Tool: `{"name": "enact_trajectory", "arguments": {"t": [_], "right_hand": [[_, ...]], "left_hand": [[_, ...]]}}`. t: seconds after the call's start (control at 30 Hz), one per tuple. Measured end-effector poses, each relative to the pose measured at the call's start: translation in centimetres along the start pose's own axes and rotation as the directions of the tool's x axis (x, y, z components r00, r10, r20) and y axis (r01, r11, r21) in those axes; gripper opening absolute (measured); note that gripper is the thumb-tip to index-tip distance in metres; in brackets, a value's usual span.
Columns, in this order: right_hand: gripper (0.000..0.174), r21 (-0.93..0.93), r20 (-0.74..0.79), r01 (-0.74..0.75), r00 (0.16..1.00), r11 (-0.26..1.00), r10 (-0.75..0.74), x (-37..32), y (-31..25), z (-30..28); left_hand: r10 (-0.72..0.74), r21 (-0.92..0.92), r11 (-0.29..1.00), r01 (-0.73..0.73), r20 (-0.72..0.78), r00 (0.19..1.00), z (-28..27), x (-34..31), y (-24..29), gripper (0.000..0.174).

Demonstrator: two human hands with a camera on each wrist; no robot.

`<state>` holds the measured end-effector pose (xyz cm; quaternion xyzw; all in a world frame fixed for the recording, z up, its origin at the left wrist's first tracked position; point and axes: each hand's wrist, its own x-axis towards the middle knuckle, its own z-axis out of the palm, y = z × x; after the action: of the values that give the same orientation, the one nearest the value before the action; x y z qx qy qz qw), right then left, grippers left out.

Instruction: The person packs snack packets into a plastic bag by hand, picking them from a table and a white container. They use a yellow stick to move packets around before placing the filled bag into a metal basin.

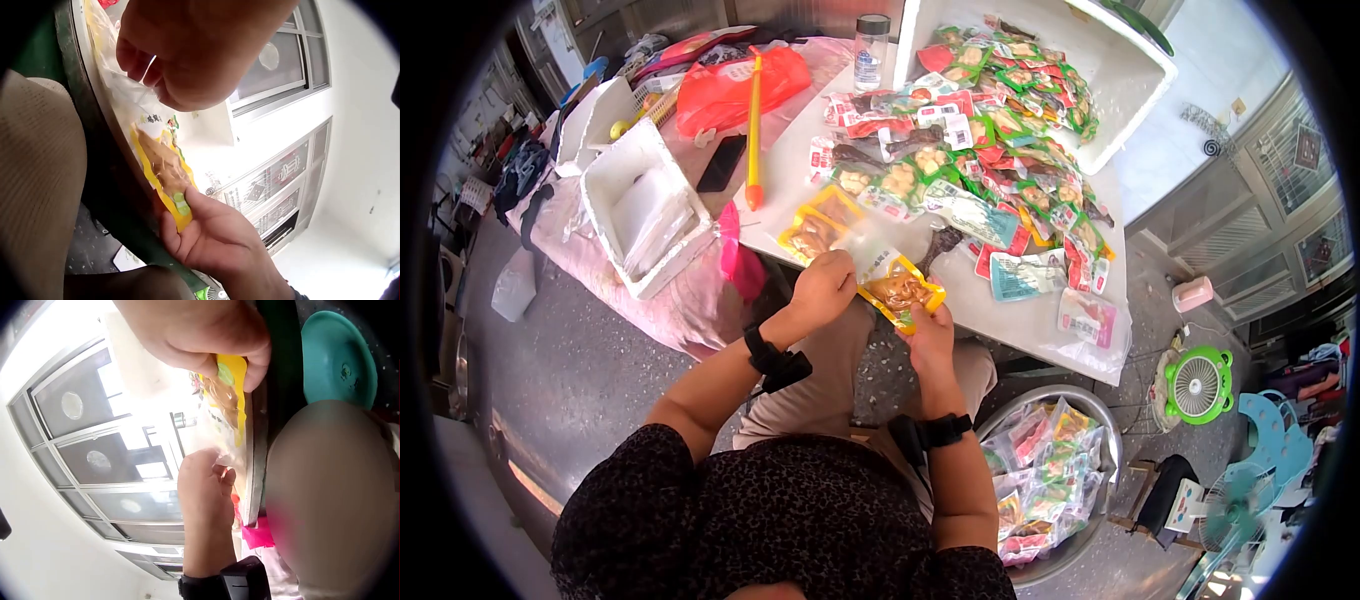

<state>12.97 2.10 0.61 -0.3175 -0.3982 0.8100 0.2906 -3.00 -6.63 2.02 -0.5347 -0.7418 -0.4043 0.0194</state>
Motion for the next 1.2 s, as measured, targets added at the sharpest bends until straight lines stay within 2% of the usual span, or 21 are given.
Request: {"name": "enact_trajectory", "arguments": {"t": [0.03,0.13,0.27,0.33,0.43,0.53,0.63,0.73,0.83,0.93,1.07,1.13,1.2], "right_hand": [[0.034,-0.062,-0.021,0.000,1.000,0.998,-0.001,0.1,0.1,0.0],[0.030,0.144,0.118,-0.042,0.993,0.989,0.025,0.7,0.3,0.4],[0.025,0.221,0.122,-0.089,0.991,0.971,0.063,1.4,0.6,2.5],[0.023,0.262,0.153,-0.080,0.987,0.962,0.040,2.1,1.2,3.2],[0.016,0.101,0.105,-0.129,0.987,0.986,0.119,2.4,1.0,4.1],[0.009,-0.237,0.038,-0.239,0.966,0.942,0.255,2.8,0.3,3.7],[0.007,-0.313,0.069,-0.188,0.973,0.931,0.220,3.0,0.3,3.4],[0.007,-0.054,0.073,-0.141,0.987,0.989,0.145,4.1,1.7,3.9],[0.008,-0.058,0.045,-0.183,0.982,0.981,0.186,5.1,1.5,4.8],[0.007,-0.325,0.147,-0.198,0.955,0.925,0.256,5.8,0.5,4.5],[0.008,-0.095,0.131,-0.209,0.967,0.973,0.220,5.8,1.1,4.4],[0.007,0.038,0.102,-0.241,0.966,0.970,0.236,4.4,0.2,4.9],[0.007,-0.036,0.130,-0.224,0.965,0.974,0.226,4.2,0.2,3.9]], "left_hand": [[0.021,0.040,0.999,-0.022,0.010,1.000,0.0,-0.2,0.1,0.005],[0.074,0.118,0.990,-0.075,0.014,0.997,-0.2,-0.5,0.8,0.007],[0.141,0.177,0.973,-0.150,0.067,0.988,-0.9,-0.6,1.8,0.009],[0.200,0.172,0.964,-0.202,0.026,0.979,-0.6,-0.9,1.8,0.009],[0.248,0.164,0.956,-0.244,-0.005,0.969,-0.5,-1.4,1.9,0.009],[0.316,0.140,0.942,-0.306,-0.060,0.947,-0.5,-1.4,1.6,0.012],[0.346,0.127,0.934,-0.333,-0.096,0.933,-0.5,-1.6,1.5,0.014],[0.342,0.142,0.935,-0.325,-0.113,0.933,-0.3,-1.8,1.4,0.014],[0.288,0.128,0.951,-0.281,-0.044,0.957,-0.5,-2.0,1.5,0.014],[0.286,0.132,0.949,-0.285,0.011,0.958,-0.6,-2.4,1.0,0.018],[0.268,0.117,0.959,-0.259,-0.079,0.960,-0.9,-2.5,1.3,0.033],[0.295,0.213,0.935,-0.283,-0.027,0.955,-1.2,-2.8,0.9,0.040],[0.325,0.301,0.901,-0.311,0.002,0.946,-1.0,-3.2,0.1,0.043]]}}
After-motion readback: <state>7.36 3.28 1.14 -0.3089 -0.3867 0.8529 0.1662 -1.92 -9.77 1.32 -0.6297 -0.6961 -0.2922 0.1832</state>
